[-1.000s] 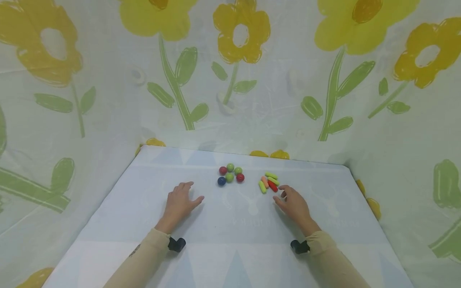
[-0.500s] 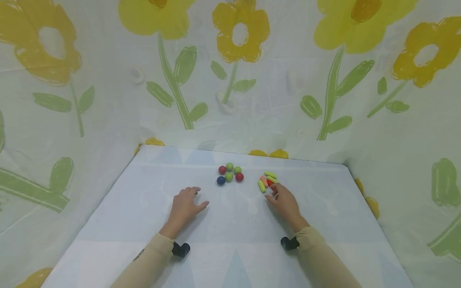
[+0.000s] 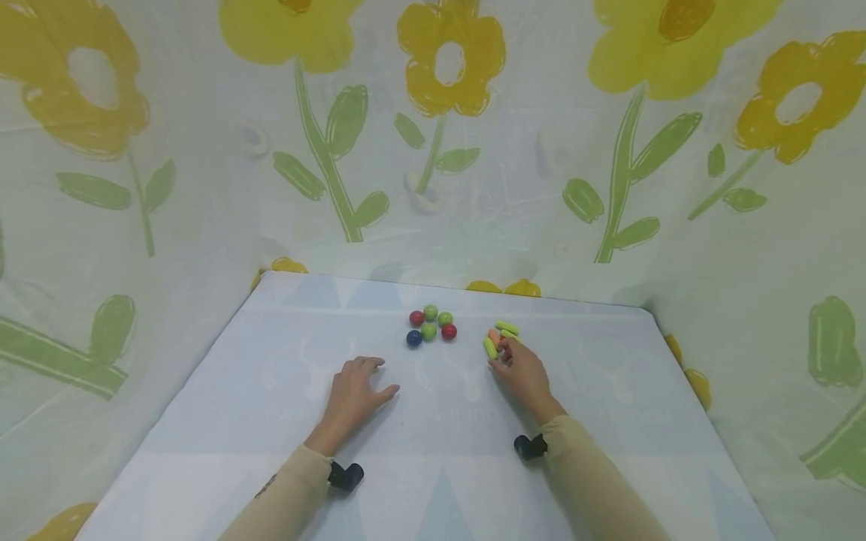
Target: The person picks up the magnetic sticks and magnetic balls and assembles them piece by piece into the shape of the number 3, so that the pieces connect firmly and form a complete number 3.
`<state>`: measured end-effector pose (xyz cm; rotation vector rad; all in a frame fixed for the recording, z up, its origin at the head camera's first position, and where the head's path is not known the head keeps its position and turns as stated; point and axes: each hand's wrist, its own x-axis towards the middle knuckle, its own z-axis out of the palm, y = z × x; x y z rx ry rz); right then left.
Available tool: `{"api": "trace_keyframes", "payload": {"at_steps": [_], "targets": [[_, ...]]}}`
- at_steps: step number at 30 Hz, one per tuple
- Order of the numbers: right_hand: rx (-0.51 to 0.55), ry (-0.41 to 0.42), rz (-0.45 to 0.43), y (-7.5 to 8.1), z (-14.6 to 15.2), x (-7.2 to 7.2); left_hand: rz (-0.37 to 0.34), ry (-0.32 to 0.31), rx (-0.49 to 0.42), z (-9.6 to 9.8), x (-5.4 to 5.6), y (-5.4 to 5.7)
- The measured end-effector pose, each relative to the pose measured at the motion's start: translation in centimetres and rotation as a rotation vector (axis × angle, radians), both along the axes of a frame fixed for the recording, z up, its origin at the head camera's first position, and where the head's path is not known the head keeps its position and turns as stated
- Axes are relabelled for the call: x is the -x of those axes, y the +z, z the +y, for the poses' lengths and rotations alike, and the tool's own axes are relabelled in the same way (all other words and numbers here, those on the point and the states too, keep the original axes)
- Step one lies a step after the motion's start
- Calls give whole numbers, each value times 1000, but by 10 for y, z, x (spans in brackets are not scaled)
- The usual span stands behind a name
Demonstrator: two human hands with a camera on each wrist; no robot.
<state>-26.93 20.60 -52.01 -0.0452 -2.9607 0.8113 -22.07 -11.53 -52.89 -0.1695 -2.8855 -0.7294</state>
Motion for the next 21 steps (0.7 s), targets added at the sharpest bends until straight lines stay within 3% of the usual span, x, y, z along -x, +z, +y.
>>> {"api": "trace_keyframes", "payload": {"at_steps": [9,21], "targets": [[-10,-19,-9,-5,-3,8,-11,-19,-1,4,-2,-2],[2,-12,16,-5,-3,6,6,-48,-8,6,-6,-4]]}}
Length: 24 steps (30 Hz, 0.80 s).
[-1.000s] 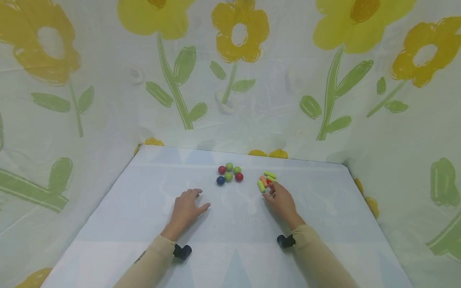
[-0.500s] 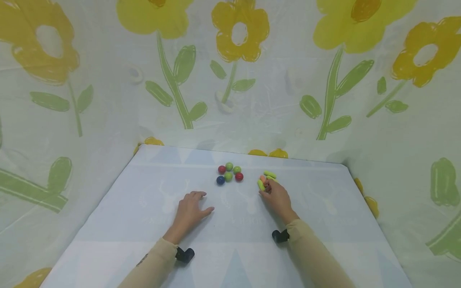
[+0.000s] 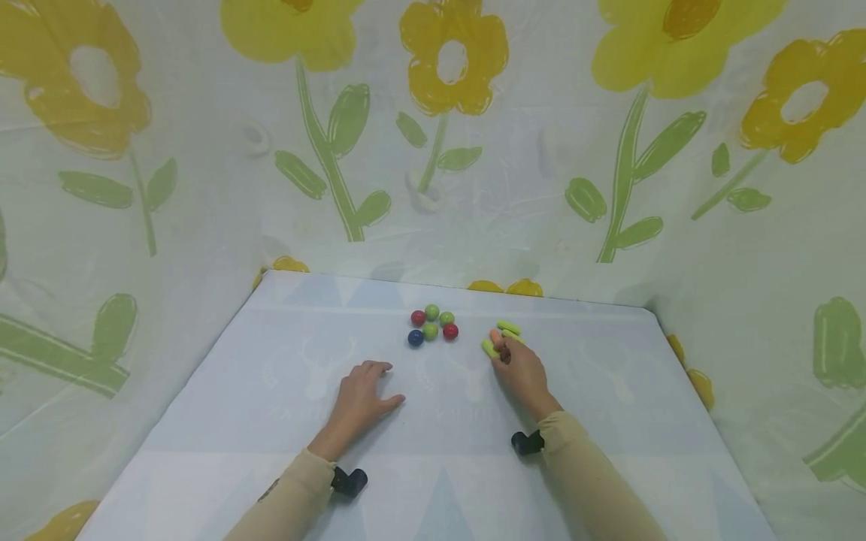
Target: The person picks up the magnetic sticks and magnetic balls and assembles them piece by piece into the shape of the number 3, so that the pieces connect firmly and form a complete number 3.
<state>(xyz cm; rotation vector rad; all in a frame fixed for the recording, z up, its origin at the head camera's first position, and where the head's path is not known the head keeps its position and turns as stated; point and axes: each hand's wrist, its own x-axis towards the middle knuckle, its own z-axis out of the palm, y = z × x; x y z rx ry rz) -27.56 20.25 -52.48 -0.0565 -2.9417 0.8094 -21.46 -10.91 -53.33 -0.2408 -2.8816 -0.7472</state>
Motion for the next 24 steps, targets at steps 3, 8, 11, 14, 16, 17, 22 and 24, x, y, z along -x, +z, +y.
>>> {"api": "trace_keyframes", "payload": {"at_steps": [3,8,11,14,16,17,22,24], "targets": [[0,12,-5,1,0,-1,-1,-9,1,2,-1,2],[-5,14,-28,1,0,-3,-2,-15,1,3,-2,2],[-11,13,-48,1,0,-4,5,-19,5,3,-2,0],[-7,15,-73,1,0,-6,6,-25,7,4,-2,-2],[2,18,-83,1,0,-8,9,-29,6,4,-2,-3],[9,21,-85,1,1,-9,11,-31,6,4,-2,-3],[25,48,-83,1,-1,-12,28,-44,2,6,-4,-3],[27,57,-87,0,-2,-13,23,-46,4,7,-5,-3]]}}
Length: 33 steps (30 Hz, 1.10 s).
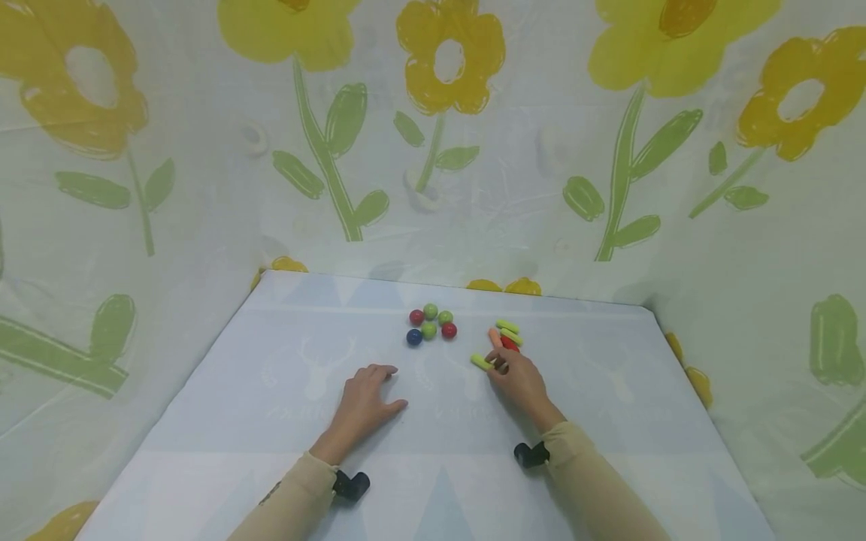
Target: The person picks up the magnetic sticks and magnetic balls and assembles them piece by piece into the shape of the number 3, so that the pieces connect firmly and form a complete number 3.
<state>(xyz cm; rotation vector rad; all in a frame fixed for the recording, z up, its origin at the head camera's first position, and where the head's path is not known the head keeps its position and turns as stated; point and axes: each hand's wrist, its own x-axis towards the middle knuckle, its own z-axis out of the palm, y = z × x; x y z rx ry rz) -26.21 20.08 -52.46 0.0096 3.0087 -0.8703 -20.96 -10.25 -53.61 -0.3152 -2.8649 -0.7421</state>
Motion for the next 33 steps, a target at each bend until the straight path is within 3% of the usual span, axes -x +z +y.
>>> {"api": "trace_keyframes", "payload": {"at_steps": [8,20,33], "targets": [[18,38,23,1,-4,-10,-16,-4,-2,3,-3,1],[65,78,-15,3,-13,-25,-23,-23,-13,9,-8,2],[78,172,6,3,-21,-32,-16,-39,-13,15,-8,0]]}}
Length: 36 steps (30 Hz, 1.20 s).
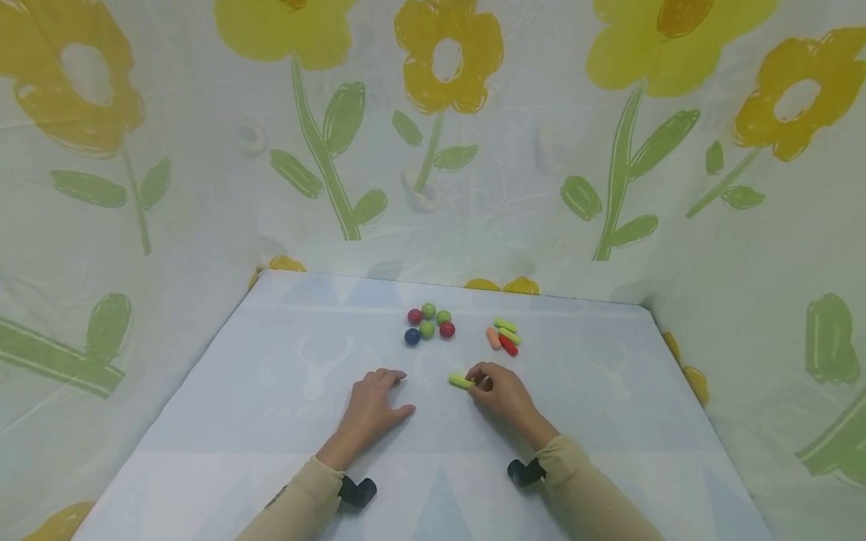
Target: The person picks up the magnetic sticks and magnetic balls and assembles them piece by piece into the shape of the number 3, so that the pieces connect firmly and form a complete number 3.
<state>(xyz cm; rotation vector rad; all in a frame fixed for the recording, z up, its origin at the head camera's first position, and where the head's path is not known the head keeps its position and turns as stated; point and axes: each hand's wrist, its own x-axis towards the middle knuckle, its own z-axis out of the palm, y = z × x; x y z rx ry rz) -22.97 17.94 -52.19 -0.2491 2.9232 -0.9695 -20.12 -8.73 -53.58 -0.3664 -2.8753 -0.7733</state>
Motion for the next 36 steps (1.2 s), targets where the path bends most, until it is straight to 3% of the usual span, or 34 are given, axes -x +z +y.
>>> {"api": "trace_keyframes", "payload": {"at_steps": [23,36], "targets": [[-32,176,-28,-2,-19,-9,0,-35,4,15,-5,2],[-44,260,8,1,-33,-14,21,-72,-24,18,-8,0]]}}
